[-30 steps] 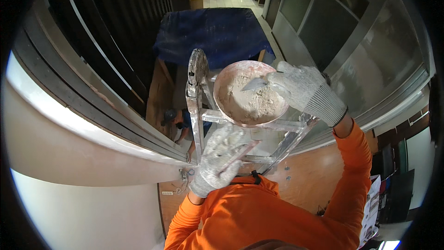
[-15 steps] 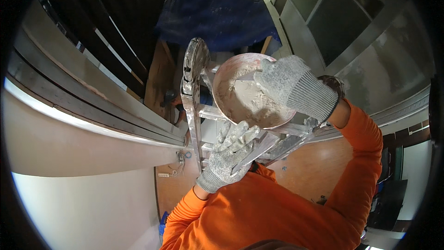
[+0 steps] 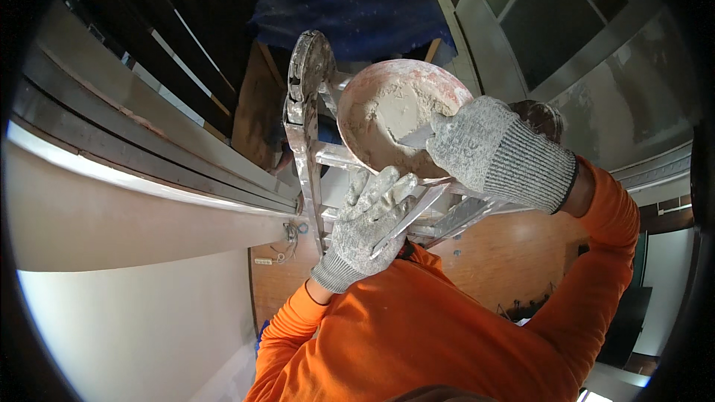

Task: The person stands on a ladder and applies plaster to a ceiling using a trowel and hawk. They repeatedly scoop plaster from the hawk and smooth it onto the ceiling surface.

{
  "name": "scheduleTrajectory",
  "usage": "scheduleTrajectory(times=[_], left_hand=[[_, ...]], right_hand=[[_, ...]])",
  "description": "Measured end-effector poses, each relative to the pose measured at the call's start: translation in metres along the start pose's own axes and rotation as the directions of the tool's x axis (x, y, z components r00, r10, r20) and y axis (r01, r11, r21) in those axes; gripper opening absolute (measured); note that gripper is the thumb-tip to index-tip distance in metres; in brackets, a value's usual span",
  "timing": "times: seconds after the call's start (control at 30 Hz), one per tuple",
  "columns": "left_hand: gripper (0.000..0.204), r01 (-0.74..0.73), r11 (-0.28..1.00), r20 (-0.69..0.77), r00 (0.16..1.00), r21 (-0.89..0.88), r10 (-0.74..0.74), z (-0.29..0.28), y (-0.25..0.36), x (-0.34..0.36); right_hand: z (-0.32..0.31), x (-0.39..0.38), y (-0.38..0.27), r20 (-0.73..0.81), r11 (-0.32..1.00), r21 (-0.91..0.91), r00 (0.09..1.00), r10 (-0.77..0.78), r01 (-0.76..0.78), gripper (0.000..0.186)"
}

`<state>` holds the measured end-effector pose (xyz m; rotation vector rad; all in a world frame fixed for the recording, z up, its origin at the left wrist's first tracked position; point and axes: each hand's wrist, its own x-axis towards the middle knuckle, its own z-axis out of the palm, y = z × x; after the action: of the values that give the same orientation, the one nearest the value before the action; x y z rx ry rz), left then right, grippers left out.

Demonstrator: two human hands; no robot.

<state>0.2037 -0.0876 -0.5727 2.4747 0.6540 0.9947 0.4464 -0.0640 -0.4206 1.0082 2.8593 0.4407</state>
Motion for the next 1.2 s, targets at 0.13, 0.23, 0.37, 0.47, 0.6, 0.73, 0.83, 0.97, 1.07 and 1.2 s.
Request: scheduleTrajectory(times=[0.13,0.23,0.37,0.47,0.6,0.73,0.83,0.97,1.07,1.2], left_hand=[[0.047,-0.009,1.000,-0.005,1.000,-0.008,0.009,-0.002,0.003,-0.002],[0.047,-0.038,0.998,-0.043,0.998,-0.050,0.036,0.002,0.001,-0.005],[0.044,0.019,0.992,-0.066,0.997,-0.127,-0.027,-0.003,0.009,-0.007],[0.041,0.057,0.974,-0.098,0.992,-0.217,-0.080,-0.009,0.014,-0.007],[0.037,0.217,0.903,-0.023,0.970,-0.372,-0.243,-0.007,0.015,-0.034],[0.036,0.133,0.947,-0.183,0.964,-0.293,-0.192,-0.017,0.006,-0.033],[0.038,-0.022,0.936,-0.278,0.957,-0.353,-0.082,-0.030,-0.002,-0.014],[0.040,0.243,-0.344,0.402,0.740,-0.907,-0.539,-0.047,0.008,0.009],[0.043,0.187,-0.579,0.438,0.835,-0.794,-0.331,-0.062,0.027,0.029],[0.051,0.149,-0.701,0.431,0.868,-0.698,-0.245,-0.052,0.016,0.020]], right_hand=[[0.003,-0.011,0.011,-0.175,0.995,-0.038,0.980,-0.098,0.093,0.021],[-0.027,-0.006,0.020,0.009,0.999,0.032,1.000,0.020,-0.020,0.018],[-0.057,0.001,0.032,0.209,0.806,0.386,0.894,0.397,-0.448,0.027],[-0.066,-0.014,0.040,0.315,0.575,0.510,0.761,0.568,-0.640,0.036],[-0.063,-0.037,0.029,0.235,0.356,0.705,0.675,0.699,-0.613,0.037],[-0.051,-0.057,0.020,0.085,0.268,0.856,0.630,0.772,-0.443,0.035],[-0.031,-0.072,0.005,-0.124,0.367,0.864,0.560,0.819,-0.345,0.031],[-0.027,-0.076,-0.019,-0.135,0.311,0.926,0.580,0.804,-0.215,0.037],[-0.015,-0.076,-0.026,-0.292,0.458,0.884,0.654,0.698,-0.094,0.033],[-0.001,-0.074,-0.026,-0.452,0.645,0.764,0.706,0.545,-0.008,0.019]])
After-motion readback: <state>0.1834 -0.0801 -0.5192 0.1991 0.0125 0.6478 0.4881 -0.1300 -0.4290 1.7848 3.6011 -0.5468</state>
